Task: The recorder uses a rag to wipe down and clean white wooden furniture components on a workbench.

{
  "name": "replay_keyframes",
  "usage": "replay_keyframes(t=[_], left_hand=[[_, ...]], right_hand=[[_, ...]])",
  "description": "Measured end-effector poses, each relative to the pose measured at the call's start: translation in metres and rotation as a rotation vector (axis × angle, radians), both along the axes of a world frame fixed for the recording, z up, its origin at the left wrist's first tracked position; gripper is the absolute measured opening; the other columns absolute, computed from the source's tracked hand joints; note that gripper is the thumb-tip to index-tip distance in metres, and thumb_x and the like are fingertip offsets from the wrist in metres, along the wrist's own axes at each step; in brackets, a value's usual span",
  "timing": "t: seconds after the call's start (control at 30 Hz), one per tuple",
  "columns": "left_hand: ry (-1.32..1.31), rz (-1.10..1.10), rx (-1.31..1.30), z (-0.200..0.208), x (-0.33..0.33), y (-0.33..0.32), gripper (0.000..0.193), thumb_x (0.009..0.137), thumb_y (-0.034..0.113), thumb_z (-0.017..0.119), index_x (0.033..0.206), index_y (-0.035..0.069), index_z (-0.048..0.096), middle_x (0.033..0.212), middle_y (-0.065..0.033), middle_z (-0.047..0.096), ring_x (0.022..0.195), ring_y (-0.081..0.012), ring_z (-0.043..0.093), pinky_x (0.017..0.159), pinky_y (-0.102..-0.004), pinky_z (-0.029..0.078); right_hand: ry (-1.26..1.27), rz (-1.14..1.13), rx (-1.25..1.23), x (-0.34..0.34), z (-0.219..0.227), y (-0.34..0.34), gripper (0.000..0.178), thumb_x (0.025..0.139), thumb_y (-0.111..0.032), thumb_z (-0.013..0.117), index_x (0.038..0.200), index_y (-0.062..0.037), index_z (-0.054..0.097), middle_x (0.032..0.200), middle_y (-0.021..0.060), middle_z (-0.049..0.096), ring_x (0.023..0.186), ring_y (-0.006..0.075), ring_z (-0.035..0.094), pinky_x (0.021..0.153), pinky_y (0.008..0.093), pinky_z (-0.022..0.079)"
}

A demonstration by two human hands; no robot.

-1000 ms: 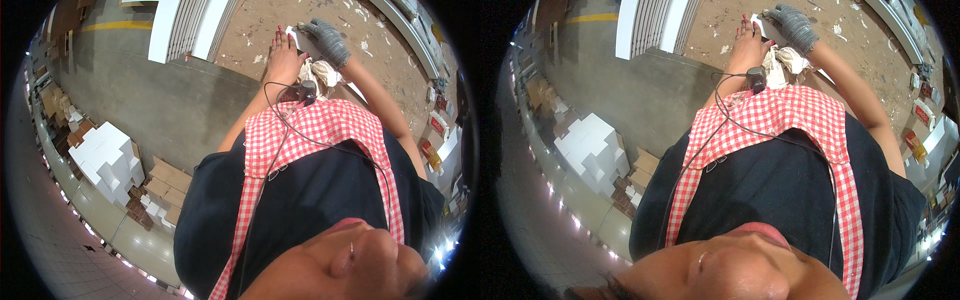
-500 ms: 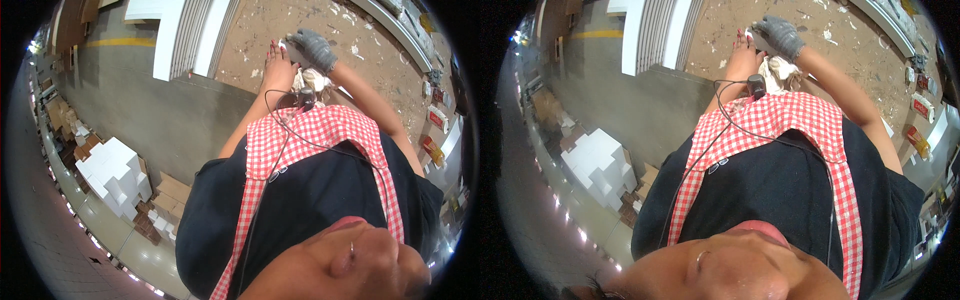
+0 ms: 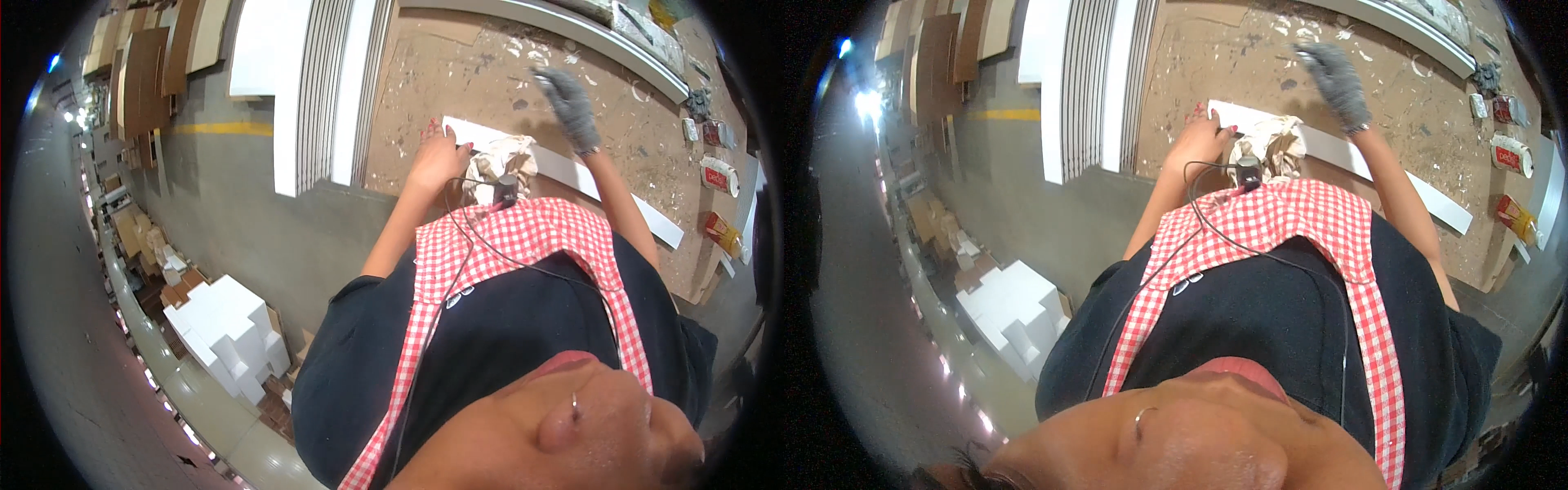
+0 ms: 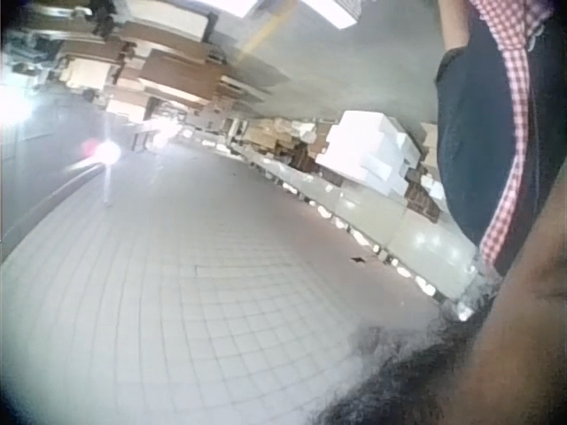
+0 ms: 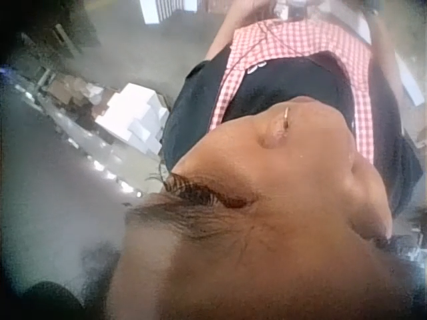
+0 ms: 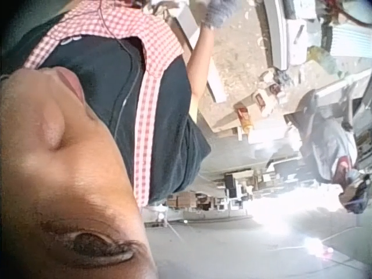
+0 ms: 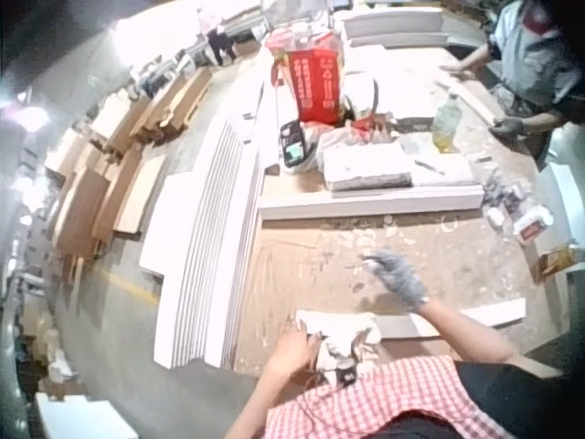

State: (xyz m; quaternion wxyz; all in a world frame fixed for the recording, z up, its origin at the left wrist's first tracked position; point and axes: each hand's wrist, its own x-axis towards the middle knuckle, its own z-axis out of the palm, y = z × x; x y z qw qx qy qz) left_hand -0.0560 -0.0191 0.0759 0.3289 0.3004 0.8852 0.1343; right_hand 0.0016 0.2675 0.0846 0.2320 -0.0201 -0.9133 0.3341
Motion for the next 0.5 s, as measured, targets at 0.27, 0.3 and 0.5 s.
replay_keyframes(t=[0.27,0.3,0.5], left_hand=[[0.493,0.413,0.336,0.090,-0.266,0.169,0.042,0.091,0.031,0.050,0.117,0.002,0.062,0.110,-0.0268,0.061,0.111,-0.0388,0.054,0.100,-0.0535,0.034],[0.712,0.382,0.364,0.079,-0.303,0.183,0.040,0.089,0.029,0.051,0.117,0.004,0.063,0.113,-0.0236,0.060,0.111,-0.0370,0.051,0.097,-0.0514,0.034],[0.956,0.341,0.091,0.001,-0.490,0.284,0.045,0.090,0.028,0.045,0.132,0.011,0.050,0.142,-0.0282,0.034,0.131,-0.0462,0.033,0.103,-0.0610,0.027]], right_hand=[[-0.209,-0.361,-0.298,0.040,-0.016,0.129,0.027,0.094,-0.012,0.053,0.118,-0.0042,0.062,0.104,0.0109,0.063,0.098,0.0212,0.057,0.090,0.0323,0.043],[-0.187,-0.345,-0.234,0.045,-0.016,0.127,0.025,0.093,-0.014,0.055,0.116,-0.0048,0.061,0.099,0.0111,0.060,0.091,0.0229,0.056,0.085,0.0336,0.044],[-0.157,-0.472,-0.118,0.045,-0.034,0.126,0.025,0.092,-0.016,0.058,0.114,-0.0047,0.060,0.096,0.0111,0.062,0.088,0.0274,0.059,0.083,0.0357,0.047]])
